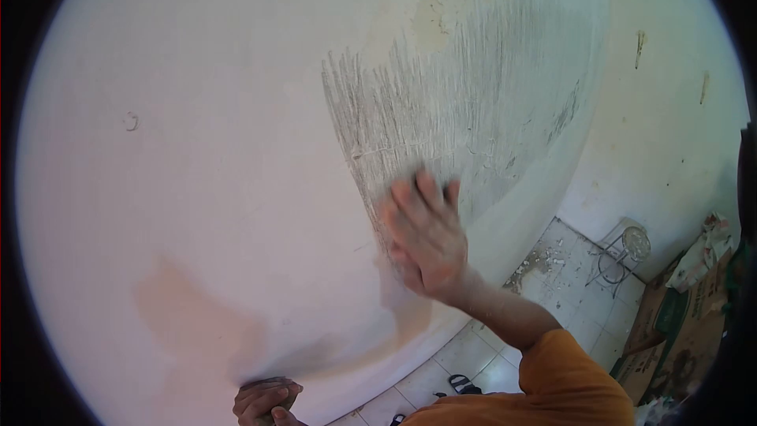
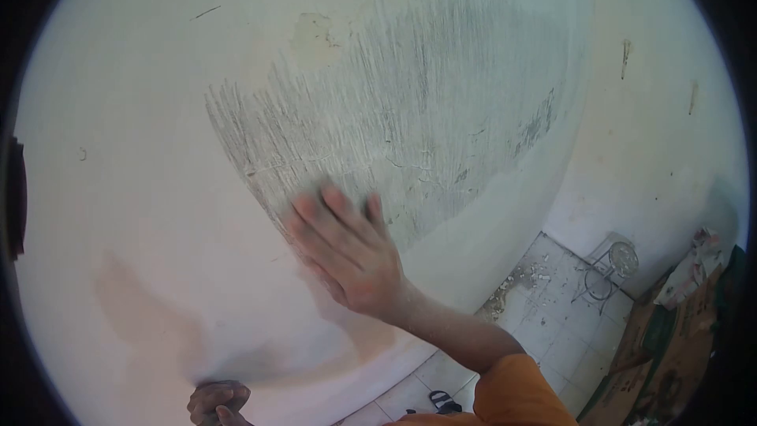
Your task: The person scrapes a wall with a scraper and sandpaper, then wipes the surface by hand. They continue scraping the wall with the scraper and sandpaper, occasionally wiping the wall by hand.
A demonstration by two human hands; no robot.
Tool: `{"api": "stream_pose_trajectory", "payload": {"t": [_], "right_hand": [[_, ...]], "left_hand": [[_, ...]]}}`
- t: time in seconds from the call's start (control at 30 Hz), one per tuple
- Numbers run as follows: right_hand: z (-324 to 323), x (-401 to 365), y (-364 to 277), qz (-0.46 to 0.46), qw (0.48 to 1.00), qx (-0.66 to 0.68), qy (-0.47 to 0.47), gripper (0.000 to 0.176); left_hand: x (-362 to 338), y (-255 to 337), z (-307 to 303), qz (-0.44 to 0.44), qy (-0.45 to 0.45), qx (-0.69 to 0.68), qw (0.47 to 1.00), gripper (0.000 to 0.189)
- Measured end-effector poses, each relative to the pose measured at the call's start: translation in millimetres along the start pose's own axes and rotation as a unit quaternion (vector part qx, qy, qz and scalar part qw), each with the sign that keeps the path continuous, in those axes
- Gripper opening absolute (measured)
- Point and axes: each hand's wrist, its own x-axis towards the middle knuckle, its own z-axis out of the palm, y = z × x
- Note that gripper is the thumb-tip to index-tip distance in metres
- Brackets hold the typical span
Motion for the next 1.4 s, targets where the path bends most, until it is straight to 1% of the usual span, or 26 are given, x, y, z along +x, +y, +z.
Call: {"api": "stream_pose_trajectory", "payload": {"t": [0.03,0.1,0.13,0.17,0.23,0.33,0.4,0.43,0.5,0.57,0.6,0.63,0.67,0.7,0.73,0.77,0.83,0.9,0.93,1.0,1.1,1.17,1.2,1.3,1.37,1.4], "right_hand": [[8,-16,-1,0.002,1.000,-0.006,0.024,0.037],[10,-15,-5,-0.005,0.998,-0.012,0.063,0.036],[14,-7,-4,0.004,0.997,-0.010,0.070,0.034],[-1,31,-14,0.022,0.999,0.000,0.049,0.033],[-2,3,-11,0.034,0.999,0.002,0.028,0.033],[4,-40,-3,0.027,1.000,-0.001,-0.003,0.034],[12,-37,6,0.013,0.999,0.006,0.033,0.035],[15,-40,2,0.024,0.998,0.012,0.048,0.035],[-8,39,-6,0.038,0.997,-0.028,0.055,0.035],[-5,67,-7,0.032,0.993,0.013,0.112,0.035],[-3,39,-7,0.033,0.996,0.009,0.076,0.034],[3,-12,-4,0.030,0.999,0.005,0.042,0.034],[10,-42,-3,0.029,1.000,0.000,0.008,0.033],[15,-43,0,0.021,0.999,-0.006,0.025,0.032],[18,-42,5,0.009,0.999,-0.011,0.035,0.032],[18,-47,0,0.016,0.999,-0.014,0.042,0.031],[-10,39,-9,0.019,0.999,-0.028,0.043,0.031],[-8,68,-8,0.007,0.995,0.004,0.096,0.033],[-7,42,-9,0.024,0.998,0.003,0.055,0.033],[2,-38,-5,0.047,0.999,-0.003,-0.027,0.034],[7,-58,3,0.026,1.000,-0.009,0.000,0.035],[-7,15,1,-0.007,0.999,-0.008,0.038,0.035],[-23,54,0,-0.021,0.999,-0.035,0.018,0.038],[-27,62,-3,-0.005,1.000,0.011,0.013,0.041],[-8,-35,2,-0.002,0.999,0.013,-0.044,0.042],[-7,-63,8,-0.015,0.997,0.016,-0.074,0.043]], "left_hand": [[3,-1,-1,0.006,-0.003,-0.009,1.000,0.042],[5,-1,4,0.014,0.006,-0.022,1.000,0.042],[6,1,8,0.010,0.016,-0.007,1.000,0.042],[7,4,11,0.000,0.015,0.006,1.000,0.042],[10,8,15,-0.012,0.013,0.032,0.999,0.042],[5,5,0,-0.016,-0.010,-0.016,1.000,0.040],[1,1,-4,-0.009,-0.016,-0.048,0.999,0.035],[0,1,-9,-0.012,-0.024,-0.051,0.998,0.035],[0,5,-7,-0.019,-0.025,-0.050,0.998,0.034],[1,7,-8,-0.026,-0.025,-0.054,0.998,0.032],[1,8,-9,-0.030,-0.028,-0.058,0.997,0.032],[0,7,-12,-0.033,-0.031,-0.067,0.997,0.031],[-1,5,-16,-0.038,-0.038,-0.076,0.996,0.031],[-5,4,-21,-0.046,-0.049,-0.087,0.994,0.030],[-13,0,-29,-0.063,-0.055,-0.119,0.989,0.025],[-14,5,-29,-0.070,-0.048,-0.124,0.989,0.024],[-9,12,-20,-0.071,-0.034,-0.131,0.988,0.022],[0,23,-10,-0.032,-0.047,-0.148,0.987,0.022],[2,26,-8,-0.012,-0.050,-0.156,0.986,0.022],[5,32,-2,0.017,-0.052,-0.175,0.983,0.022],[-4,41,-7,-0.020,-0.055,-0.164,0.985,0.021],[-6,48,0,-0.018,-0.057,-0.158,0.986,0.023],[-8,53,6,-0.016,-0.051,-0.156,0.986,0.023],[-10,65,16,-0.026,-0.050,-0.160,0.985,0.023],[-14,71,22,-0.027,-0.032,-0.161,0.986,0.023],[-18,72,20,-0.024,-0.044,-0.156,0.986,0.022]]}}
